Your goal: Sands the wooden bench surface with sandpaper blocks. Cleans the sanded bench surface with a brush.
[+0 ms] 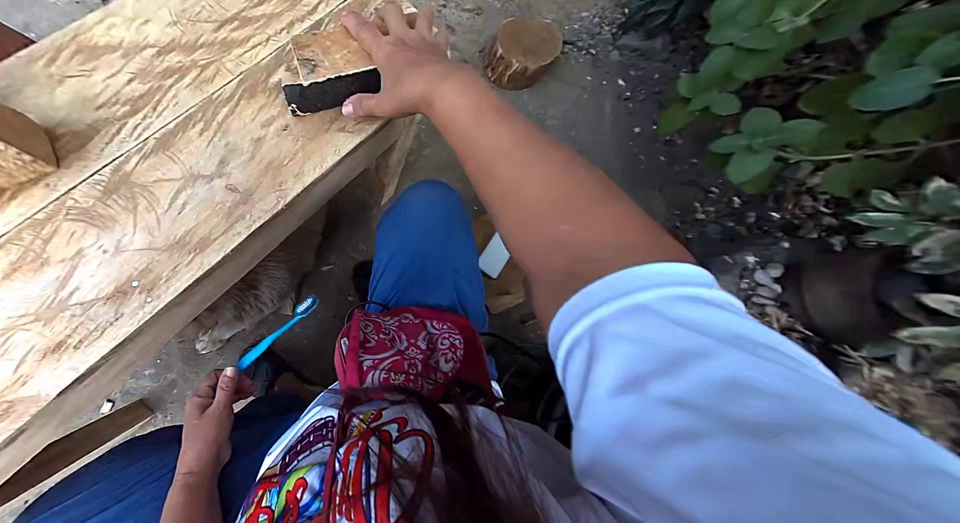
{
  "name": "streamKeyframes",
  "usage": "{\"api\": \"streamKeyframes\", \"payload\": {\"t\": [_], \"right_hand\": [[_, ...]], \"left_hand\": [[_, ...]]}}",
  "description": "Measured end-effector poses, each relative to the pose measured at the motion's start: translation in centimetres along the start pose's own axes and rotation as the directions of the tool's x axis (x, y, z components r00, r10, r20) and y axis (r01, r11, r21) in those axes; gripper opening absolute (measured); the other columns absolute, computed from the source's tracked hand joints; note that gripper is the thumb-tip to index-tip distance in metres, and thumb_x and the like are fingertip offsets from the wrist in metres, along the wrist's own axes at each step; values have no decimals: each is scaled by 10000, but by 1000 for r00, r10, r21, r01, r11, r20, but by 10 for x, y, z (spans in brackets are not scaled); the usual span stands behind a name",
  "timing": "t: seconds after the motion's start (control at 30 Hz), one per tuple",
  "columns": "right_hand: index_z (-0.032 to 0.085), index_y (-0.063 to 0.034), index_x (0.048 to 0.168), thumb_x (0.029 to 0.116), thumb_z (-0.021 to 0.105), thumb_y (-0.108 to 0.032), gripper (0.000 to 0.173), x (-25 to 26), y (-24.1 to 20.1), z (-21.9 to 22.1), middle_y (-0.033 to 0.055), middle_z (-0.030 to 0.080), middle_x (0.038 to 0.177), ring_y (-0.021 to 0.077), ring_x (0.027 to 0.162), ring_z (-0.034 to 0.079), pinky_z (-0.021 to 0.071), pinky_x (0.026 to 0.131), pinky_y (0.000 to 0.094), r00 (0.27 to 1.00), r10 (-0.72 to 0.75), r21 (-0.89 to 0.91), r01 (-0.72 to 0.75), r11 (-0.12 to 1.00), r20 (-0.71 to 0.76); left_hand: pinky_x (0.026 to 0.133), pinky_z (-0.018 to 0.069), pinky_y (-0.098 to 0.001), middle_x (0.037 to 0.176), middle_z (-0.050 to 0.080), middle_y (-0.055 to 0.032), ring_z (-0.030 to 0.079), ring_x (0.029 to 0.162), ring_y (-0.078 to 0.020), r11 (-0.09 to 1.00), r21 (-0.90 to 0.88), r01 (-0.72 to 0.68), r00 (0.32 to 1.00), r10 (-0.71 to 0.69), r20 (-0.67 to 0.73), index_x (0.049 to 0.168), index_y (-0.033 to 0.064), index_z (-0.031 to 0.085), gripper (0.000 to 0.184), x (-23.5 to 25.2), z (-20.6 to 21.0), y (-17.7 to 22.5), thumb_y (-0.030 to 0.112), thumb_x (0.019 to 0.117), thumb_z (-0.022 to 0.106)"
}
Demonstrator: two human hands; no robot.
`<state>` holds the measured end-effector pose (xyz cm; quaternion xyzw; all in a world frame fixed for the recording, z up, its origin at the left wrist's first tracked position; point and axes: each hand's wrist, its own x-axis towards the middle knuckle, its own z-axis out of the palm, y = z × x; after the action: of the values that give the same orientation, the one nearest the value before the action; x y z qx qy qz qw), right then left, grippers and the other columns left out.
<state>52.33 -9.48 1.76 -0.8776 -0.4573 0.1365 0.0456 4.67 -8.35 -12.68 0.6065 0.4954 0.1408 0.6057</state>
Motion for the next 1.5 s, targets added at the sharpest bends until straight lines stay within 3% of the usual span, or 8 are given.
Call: {"api": "streamKeyframes", "payload": {"t": [0.17, 0.47, 0.67, 0.97, 1.1, 1.23, 1.37, 1.5], "right_hand": [[323, -154, 1610, 949, 680, -523, 838, -5, -5, -8, 193, 493, 1535, 394, 1447, 433, 308, 1143, 682, 988, -42, 48, 35, 998, 149], [421, 0, 1519, 1011, 656, -330, 650, -16, -13, -13, 241, 549, 1446, 335, 1384, 507, 379, 1145, 501, 969, -58, 111, 31, 993, 242], [531, 13, 1429, 1005, 666, -343, 570, -7, -10, -5, 234, 603, 1374, 314, 1318, 566, 406, 1126, 471, 962, -55, 153, 14, 988, 266], [480, 4, 1473, 978, 700, -322, 632, -6, -11, -8, 247, 576, 1407, 351, 1351, 534, 399, 1122, 523, 969, -79, 123, 51, 991, 236], [160, -282, 1666, 831, 771, -576, 1076, 3, -2, -12, 241, 223, 1672, 573, 1492, 198, 260, 1082, 807, 992, -31, -12, 33, 999, 124], [224, -279, 1652, 783, 718, -740, 1102, 5, 10, -3, 279, 218, 1660, 639, 1465, 173, 249, 1024, 860, 998, -61, 17, 60, 998, 19], [284, -263, 1639, 767, 672, -808, 1099, -2, 0, 5, 300, 221, 1655, 655, 1465, 148, 227, 1028, 869, 997, -74, 50, 74, 996, 5], [350, -298, 1612, 784, 682, -781, 1015, -36, -61, 24, 296, 348, 1593, 647, 1441, 220, 317, 997, 830, 969, -246, 23, 246, 969, 16]], "left_hand": [[724, 567, -180, 760, 658, 204, 652, 721, 46, 954, 46, -297, 926, 276, 258, 915, 218, 574, 149, 10, 27, 68, 327, 1013, 549], [580, 436, -170, 713, 546, 42, 521, 653, -4, 467, -11, -884, 292, 570, 768, 768, 97, 632, 390, 22, 138, 179, 440, 956, 629], [677, 445, -300, 699, 553, 41, 548, 684, -77, 382, -118, -916, 148, 598, 788, 758, 118, 634, 420, 25, 151, 184, 464, 990, 576], [701, 458, -335, 692, 570, 36, 559, 685, -85, 394, -41, -918, 243, 642, 728, 733, 120, 642, 390, 32, 135, 185, 439, 957, 628], [721, 469, -319, 701, 573, 21, 570, 718, -85, 443, -47, -895, 282, 644, 711, 737, 97, 637, 393, 36, 123, 180, 417, 966, 634], [705, 479, -146, 785, 594, 114, 562, 775, 66, 771, -180, -611, 565, 583, 584, 796, 131, 626, 395, 46, 65, 138, 474, 991, 625], [737, 573, -213, 830, 704, 159, 664, 767, 12, 929, -323, -183, 922, 276, 273, 828, 323, 700, 301, 22, 6, 51, 623, 850, 715], [711, 582, -260, 700, 680, 83, 664, 667, -57, 858, -513, 1, 994, 54, 92, 791, 266, 726, 333, -13, -5, -9, 557, 934, 648]]}}
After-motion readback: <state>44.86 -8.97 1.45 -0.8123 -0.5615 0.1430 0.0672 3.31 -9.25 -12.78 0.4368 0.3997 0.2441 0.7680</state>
